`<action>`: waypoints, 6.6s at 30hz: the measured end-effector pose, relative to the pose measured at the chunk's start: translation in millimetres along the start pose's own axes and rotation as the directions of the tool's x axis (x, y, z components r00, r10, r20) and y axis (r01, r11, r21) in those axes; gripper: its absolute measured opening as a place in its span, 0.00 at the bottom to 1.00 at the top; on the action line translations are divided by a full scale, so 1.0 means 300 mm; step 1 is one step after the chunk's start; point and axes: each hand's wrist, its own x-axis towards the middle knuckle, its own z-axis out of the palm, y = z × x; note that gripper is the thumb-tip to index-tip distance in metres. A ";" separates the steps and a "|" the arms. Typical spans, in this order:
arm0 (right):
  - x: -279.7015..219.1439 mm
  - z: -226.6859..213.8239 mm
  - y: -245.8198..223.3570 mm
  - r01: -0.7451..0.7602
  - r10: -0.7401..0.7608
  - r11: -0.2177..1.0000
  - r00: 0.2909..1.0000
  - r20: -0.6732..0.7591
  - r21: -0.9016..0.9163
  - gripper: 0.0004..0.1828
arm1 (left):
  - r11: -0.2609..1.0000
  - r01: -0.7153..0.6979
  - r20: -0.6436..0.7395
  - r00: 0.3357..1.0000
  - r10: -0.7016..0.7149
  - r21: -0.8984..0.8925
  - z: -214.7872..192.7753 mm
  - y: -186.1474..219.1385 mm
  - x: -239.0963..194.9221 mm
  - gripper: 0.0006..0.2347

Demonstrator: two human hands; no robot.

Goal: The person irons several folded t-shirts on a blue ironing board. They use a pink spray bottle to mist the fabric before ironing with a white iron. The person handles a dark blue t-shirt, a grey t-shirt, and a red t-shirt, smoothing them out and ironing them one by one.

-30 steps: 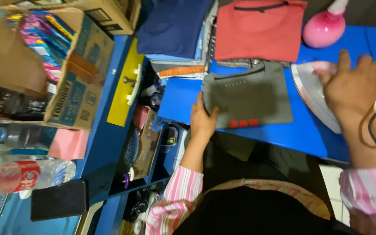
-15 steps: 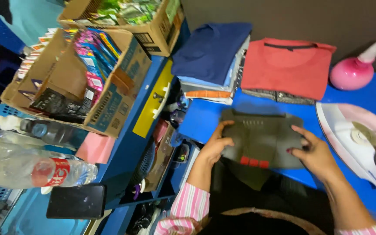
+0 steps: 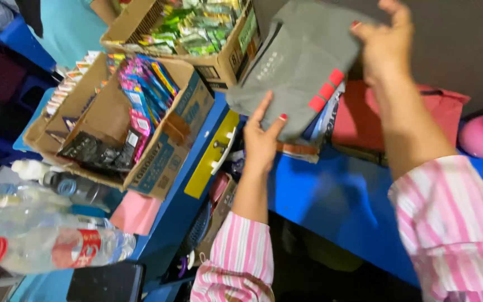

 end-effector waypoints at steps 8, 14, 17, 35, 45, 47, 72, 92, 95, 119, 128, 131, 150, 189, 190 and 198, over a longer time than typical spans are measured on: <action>-0.256 0.117 0.056 0.655 -0.324 0.512 0.747 0.581 -0.556 0.33 | 0.988 0.136 -0.023 0.991 -0.134 0.074 0.082 -0.297 0.024 0.26; -0.335 0.126 0.100 0.643 0.085 0.240 0.733 0.675 -0.728 0.34 | 0.961 0.238 -0.138 0.966 -0.218 0.144 0.084 -0.420 -0.084 0.23; -0.345 0.028 0.158 0.635 -0.210 0.382 0.767 0.606 -0.671 0.29 | 0.947 0.101 -0.210 0.977 -0.036 0.306 0.142 -0.308 -0.201 0.16; -0.594 -0.645 0.336 0.525 -0.243 -0.299 0.766 0.595 -0.797 0.18 | 0.508 0.783 0.570 0.615 -0.546 -0.358 0.480 -0.481 -0.492 0.35; -0.806 -0.829 0.189 0.368 -0.123 0.452 0.928 0.352 -0.813 0.17 | 0.003 0.778 0.620 0.504 -0.602 -0.629 0.245 -0.751 -0.586 0.19; -0.779 -0.860 0.186 0.131 0.128 0.588 0.960 0.251 -0.798 0.21 | 0.016 0.797 0.639 0.496 -0.588 -0.604 0.216 -0.780 -0.614 0.17; -1.033 -0.454 -0.123 0.096 0.266 0.686 0.890 0.371 -0.722 0.19 | 0.814 0.581 0.429 0.732 -0.529 0.013 0.155 -0.470 -0.634 0.35; -0.899 -0.961 0.057 0.187 0.040 0.276 0.978 0.205 -0.943 0.26 | 0.690 -0.066 0.091 0.996 0.000 0.721 0.076 -0.271 -0.559 0.23; -0.934 -0.748 0.062 0.548 -0.349 0.206 0.815 0.462 -0.811 0.23 | 0.619 -0.400 0.287 0.917 0.279 0.676 0.250 -0.339 -0.606 0.23; -0.818 -0.618 0.343 0.545 0.068 0.189 0.823 0.564 -0.817 0.34 | 0.210 -0.460 0.473 0.881 -0.009 0.863 0.286 -0.558 -0.422 0.23; -0.777 -0.616 0.372 0.477 0.244 0.154 0.831 0.501 -0.865 0.39 | 0.239 -0.384 0.433 0.878 -0.203 0.892 0.290 -0.517 -0.391 0.28; -0.895 -0.671 0.291 0.485 0.178 0.202 0.836 0.519 -0.851 0.38 | 0.233 -0.487 0.524 0.841 -0.133 0.841 0.255 -0.617 -0.475 0.27; -1.081 -0.892 0.003 0.626 -0.290 0.204 0.773 0.564 -0.753 0.26 | 0.319 -0.245 0.297 0.946 -0.126 0.916 0.217 -0.286 -0.658 0.41; -0.833 -0.591 0.496 0.713 -0.253 0.272 0.701 0.667 -0.646 0.23 | 0.381 -0.381 0.369 0.923 0.108 0.842 0.017 -0.560 -0.529 0.19; -0.832 -0.523 0.451 0.715 -0.242 0.279 0.698 0.674 -0.641 0.23 | 0.381 -0.368 0.359 0.928 0.096 0.849 0.018 -0.587 -0.543 0.19; -0.711 -0.209 0.563 0.529 -0.152 0.446 0.840 0.521 -0.722 0.25 | 0.357 -0.329 0.340 0.940 0.033 0.874 0.025 -0.531 -0.546 0.23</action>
